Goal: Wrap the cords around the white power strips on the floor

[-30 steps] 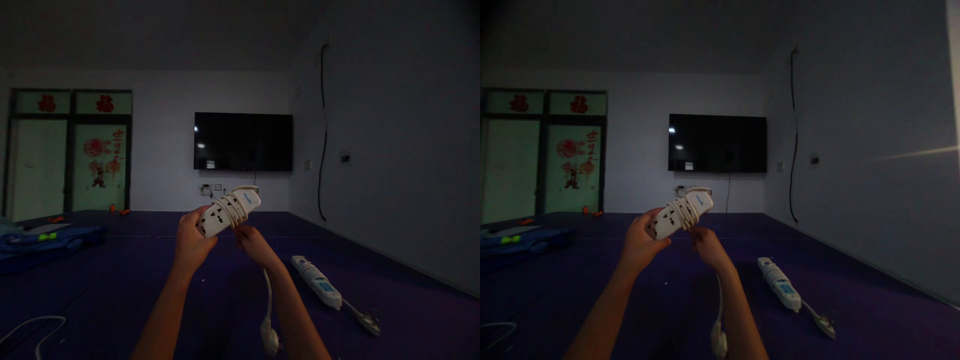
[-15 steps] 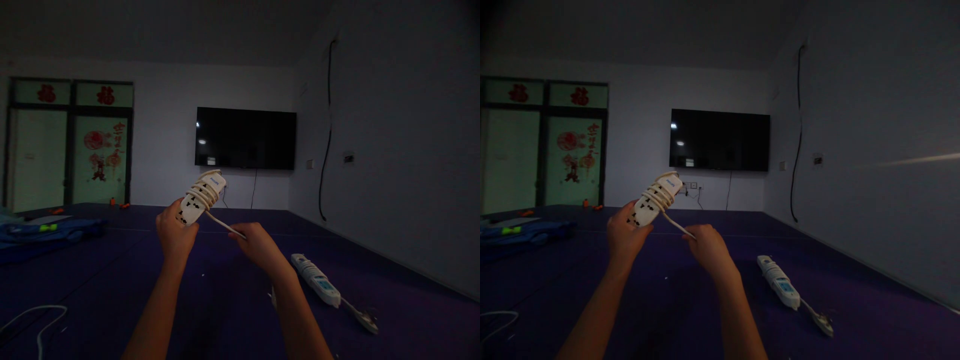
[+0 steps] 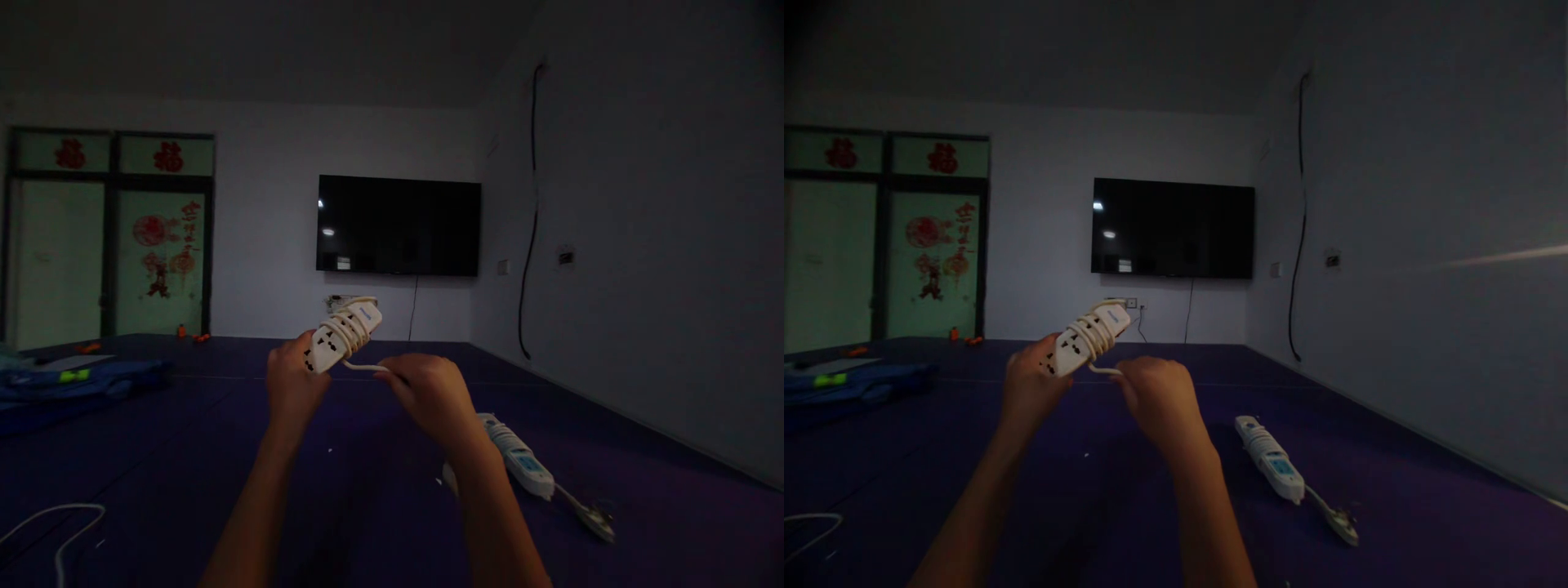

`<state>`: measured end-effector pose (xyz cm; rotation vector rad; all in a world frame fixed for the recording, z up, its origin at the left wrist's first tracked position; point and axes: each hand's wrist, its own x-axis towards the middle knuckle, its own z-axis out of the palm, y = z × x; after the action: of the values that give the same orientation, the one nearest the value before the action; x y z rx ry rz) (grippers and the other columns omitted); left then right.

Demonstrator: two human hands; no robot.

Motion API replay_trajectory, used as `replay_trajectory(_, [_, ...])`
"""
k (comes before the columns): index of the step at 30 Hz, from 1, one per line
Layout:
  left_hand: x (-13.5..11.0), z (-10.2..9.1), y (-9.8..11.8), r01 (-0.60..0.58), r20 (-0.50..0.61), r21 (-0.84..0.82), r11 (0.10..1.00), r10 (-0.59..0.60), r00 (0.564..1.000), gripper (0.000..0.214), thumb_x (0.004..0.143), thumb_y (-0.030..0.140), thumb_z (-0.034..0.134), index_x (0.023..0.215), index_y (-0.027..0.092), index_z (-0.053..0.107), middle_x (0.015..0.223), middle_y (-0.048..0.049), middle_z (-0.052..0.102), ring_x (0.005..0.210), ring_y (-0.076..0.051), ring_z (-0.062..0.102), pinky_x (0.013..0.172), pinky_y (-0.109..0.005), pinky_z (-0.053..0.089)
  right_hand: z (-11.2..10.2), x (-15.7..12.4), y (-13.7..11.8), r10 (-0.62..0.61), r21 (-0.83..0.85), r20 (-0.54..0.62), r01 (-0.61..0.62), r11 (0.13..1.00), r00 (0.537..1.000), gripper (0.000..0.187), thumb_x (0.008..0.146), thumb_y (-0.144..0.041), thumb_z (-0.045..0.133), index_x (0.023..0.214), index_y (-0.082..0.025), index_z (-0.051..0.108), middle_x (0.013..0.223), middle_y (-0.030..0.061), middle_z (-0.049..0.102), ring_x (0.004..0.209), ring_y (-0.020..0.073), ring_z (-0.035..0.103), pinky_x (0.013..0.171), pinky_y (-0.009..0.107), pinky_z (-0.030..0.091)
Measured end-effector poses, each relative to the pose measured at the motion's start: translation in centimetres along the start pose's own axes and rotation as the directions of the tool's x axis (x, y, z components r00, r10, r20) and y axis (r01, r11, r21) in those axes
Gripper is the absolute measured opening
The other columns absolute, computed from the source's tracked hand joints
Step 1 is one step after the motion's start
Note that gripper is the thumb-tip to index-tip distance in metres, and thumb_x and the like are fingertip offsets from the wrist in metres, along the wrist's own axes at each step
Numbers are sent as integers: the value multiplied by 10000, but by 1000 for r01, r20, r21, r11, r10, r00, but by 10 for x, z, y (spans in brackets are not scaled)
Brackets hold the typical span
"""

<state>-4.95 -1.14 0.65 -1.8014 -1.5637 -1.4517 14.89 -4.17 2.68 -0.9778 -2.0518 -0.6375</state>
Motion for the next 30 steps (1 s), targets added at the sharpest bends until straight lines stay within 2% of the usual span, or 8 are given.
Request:
replay_trajectory(3, [-2,-8,10,-148,93,81,986,140,986,615,566,63,520,1171,174,522,1077,-83,608,991,-258,508,850,-383,395,-3,-5,12,-13,36,-155,18,999,988,108,807,-287,613,777,-227,698,744,16,704,691,162,641,590,239,398])
replay_trajectory(5, [-4,-12,18,-288,199,95,953,265,943,647,556,33,507,1179,209,516,1096,-56,596,1021,-249,484,838,-367,399,-6,-8,16,10,54,-214,1,999,977,96,758,-309,667,753,-218,696,729,9,702,670,159,639,582,238,401])
replay_trajectory(9, [-12,-16,37,-439,340,139,888,374,863,665,571,-10,482,1181,252,510,1101,-44,580,1050,-256,456,788,-370,396,-16,-11,19,86,46,-194,-78,996,977,125,668,-329,735,701,-216,695,646,-11,676,585,147,608,536,243,372])
replay_trajectory(12, [-17,-18,50,-516,403,74,853,448,798,674,565,-31,470,1160,280,526,1087,-37,582,1041,-254,458,782,-373,388,-21,-13,27,157,124,-129,-141,982,979,121,646,-332,739,663,-220,697,615,-13,664,573,143,594,529,246,369])
replay_trajectory(15, [-21,-24,57,-541,407,-57,839,514,755,696,547,-25,466,1168,283,528,1055,-36,589,1024,-262,466,771,-376,392,-22,-17,39,221,328,-94,-180,927,971,96,654,-310,718,666,-215,711,659,11,685,609,152,608,563,256,415])
replay_trajectory(19, [-27,-37,63,-528,384,-170,832,549,742,710,514,-25,442,1146,280,554,1000,-40,592,967,-263,484,762,-385,397,-24,-20,44,288,577,-59,-203,791,956,104,651,-297,706,693,-206,732,685,41,690,637,170,618,567,273,455])
replay_trajectory(27, [-24,-50,65,-474,436,-317,821,570,696,556,532,9,461,1009,256,605,883,-26,602,872,-228,512,748,-369,410,-4,-18,54,252,803,88,-218,554,964,101,635,-286,725,700,-210,737,688,35,690,654,151,615,586,264,461])
replay_trajectory(30, [-23,-46,63,-425,395,-406,809,575,717,597,515,10,483,1053,245,594,954,-27,618,925,-229,523,802,-381,424,10,-19,59,289,853,92,-226,470,953,165,656,-323,711,756,-193,735,695,37,688,655,153,613,591,270,463])
